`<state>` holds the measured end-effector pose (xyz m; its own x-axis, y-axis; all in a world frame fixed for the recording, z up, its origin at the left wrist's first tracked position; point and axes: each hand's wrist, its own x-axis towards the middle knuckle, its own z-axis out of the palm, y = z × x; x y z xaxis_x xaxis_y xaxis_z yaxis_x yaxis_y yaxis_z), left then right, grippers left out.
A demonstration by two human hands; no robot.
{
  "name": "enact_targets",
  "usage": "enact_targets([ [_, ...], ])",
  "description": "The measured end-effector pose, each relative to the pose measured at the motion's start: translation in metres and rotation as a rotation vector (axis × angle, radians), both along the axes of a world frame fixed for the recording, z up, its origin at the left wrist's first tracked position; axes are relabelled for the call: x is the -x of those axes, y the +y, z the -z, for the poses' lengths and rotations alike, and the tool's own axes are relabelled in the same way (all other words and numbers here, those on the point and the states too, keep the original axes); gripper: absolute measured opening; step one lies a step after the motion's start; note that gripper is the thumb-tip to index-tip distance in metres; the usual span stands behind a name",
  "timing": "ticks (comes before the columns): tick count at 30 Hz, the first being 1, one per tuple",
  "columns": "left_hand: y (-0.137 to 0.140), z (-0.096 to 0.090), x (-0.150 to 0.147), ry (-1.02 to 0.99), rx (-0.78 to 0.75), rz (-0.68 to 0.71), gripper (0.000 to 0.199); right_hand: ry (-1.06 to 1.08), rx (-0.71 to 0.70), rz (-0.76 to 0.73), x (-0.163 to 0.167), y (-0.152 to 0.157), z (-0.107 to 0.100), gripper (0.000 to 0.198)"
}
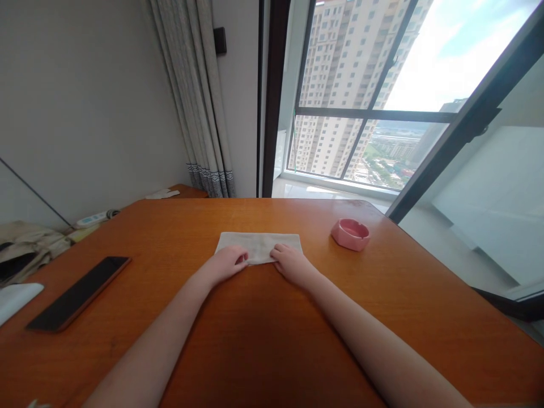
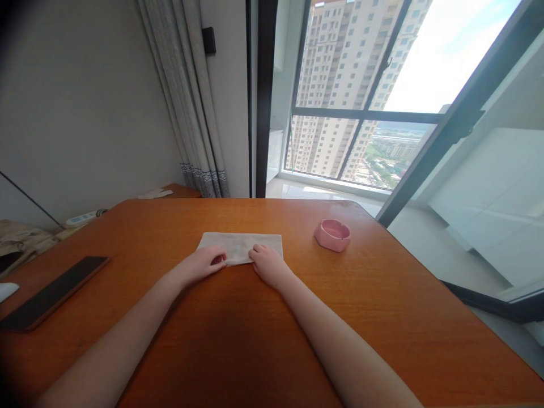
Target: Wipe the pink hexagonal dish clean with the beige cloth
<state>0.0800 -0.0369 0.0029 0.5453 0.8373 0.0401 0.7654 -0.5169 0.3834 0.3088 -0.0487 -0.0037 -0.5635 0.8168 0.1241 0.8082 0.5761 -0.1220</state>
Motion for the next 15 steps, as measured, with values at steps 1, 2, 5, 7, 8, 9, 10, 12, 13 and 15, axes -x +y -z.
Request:
enact_targets([
  [1,-0.001,-0.001,0.000,-0.006,-0.019,0.008,0.012,0.009,-0.008,0.008,-0.001,0.002,0.001,0.014],
  [2,-0.001,-0.002,-0.001,-0.014,-0.038,0.014,0.015,0.026,-0.015,0.010,-0.003,0.003,0.001,0.014],
  [5,-0.005,-0.004,-0.002,-0.035,-0.082,0.017,0.024,0.068,-0.033,0.008,-0.005,0.004,0.002,0.014],
  [7,-0.007,-0.005,-0.003,-0.036,-0.106,0.008,0.022,0.066,-0.018,0.024,-0.004,0.002,0.002,0.016],
  [8,-0.008,-0.005,-0.003,-0.029,-0.098,0.010,0.019,0.067,0.006,0.030,-0.003,0.001,0.002,0.017],
  [9,-0.009,-0.005,-0.003,-0.019,-0.072,0.014,0.014,0.076,0.038,0.039,-0.002,0.000,0.002,0.017],
  [10,-0.009,-0.005,-0.004,-0.006,-0.040,0.019,0.010,0.095,0.069,0.057,-0.001,0.000,0.002,0.019],
  [12,-0.007,-0.005,-0.004,0.012,-0.020,0.013,0.011,0.158,0.071,0.131,0.001,0.003,0.001,0.025],
  [13,-0.004,-0.004,-0.005,0.006,-0.051,-0.003,0.017,0.196,0.034,0.175,0.002,0.006,0.001,0.028],
  [15,0.004,0.002,-0.005,-0.029,-0.164,-0.052,0.029,0.263,-0.074,0.242,0.004,0.013,0.003,0.032],
])
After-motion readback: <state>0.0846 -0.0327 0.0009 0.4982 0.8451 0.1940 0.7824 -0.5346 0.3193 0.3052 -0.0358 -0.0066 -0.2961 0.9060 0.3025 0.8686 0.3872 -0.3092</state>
